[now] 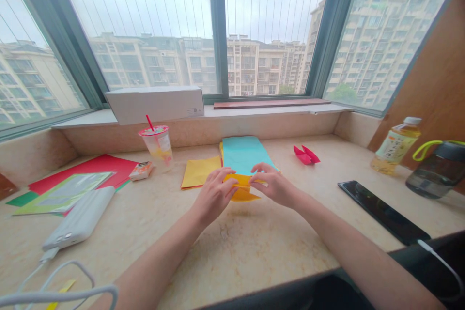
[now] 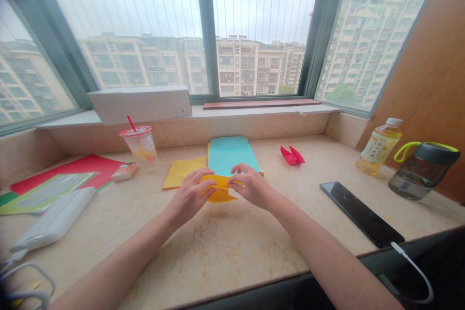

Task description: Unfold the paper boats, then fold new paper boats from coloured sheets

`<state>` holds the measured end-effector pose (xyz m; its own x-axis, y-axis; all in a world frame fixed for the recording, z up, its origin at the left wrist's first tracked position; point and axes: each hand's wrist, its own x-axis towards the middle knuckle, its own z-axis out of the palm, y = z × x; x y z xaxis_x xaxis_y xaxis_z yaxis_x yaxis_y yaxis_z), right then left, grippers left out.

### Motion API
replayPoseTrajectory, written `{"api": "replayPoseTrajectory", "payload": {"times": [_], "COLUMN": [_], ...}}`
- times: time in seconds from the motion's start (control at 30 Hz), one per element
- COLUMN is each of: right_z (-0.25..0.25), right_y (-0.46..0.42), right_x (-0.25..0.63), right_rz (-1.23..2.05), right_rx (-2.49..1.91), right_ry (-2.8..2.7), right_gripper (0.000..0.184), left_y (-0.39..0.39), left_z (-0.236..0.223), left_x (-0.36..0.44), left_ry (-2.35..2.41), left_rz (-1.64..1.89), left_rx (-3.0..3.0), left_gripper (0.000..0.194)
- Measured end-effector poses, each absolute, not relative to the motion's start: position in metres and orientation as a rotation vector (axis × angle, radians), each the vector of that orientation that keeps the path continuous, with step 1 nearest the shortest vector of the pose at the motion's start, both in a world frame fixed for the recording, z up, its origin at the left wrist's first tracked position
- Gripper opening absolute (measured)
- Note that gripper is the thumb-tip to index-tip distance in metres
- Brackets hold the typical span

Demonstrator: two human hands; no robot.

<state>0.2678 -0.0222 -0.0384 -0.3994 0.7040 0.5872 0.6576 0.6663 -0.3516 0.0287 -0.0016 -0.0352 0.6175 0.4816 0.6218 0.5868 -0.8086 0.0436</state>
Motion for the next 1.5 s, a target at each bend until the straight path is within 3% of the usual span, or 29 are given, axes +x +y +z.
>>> {"api": "replayPoseTrajectory", "payload": {"times": [0.17, 0.5, 0.7, 1.5], "right_z": [-0.038, -0.026, -0.042, -0.059], "right_y": [-0.009, 0.011, 0.001, 0.017], "right_x": [0.285, 0.412, 0.46, 0.469], "right_rz": [0.12, -0.408, -0.459, -0.152], "right_rx": [-1.117, -1.879, -2.192, -2.613], "right_ry": [-1.979, -1.117, -0.732, -0.888], "right_gripper": [0.016, 0.028, 0.031, 0.036], "left_y": [-0.004, -0.005, -0.004, -0.003], "left_z": [-0.03, -0.033, -0.034, -0.035], "left_x": [0.029, 0.03, 0.03, 0.031], "left_ry": [-0.955, -0.922, -0.907, -0.929], "left_rz": [-1.122, -1.076, -1.061, -1.019], "left_rx": [-2.594, -2.608, -2.633, -2.674], "left_gripper": [0.031, 0.013, 0.014, 0.016]}}
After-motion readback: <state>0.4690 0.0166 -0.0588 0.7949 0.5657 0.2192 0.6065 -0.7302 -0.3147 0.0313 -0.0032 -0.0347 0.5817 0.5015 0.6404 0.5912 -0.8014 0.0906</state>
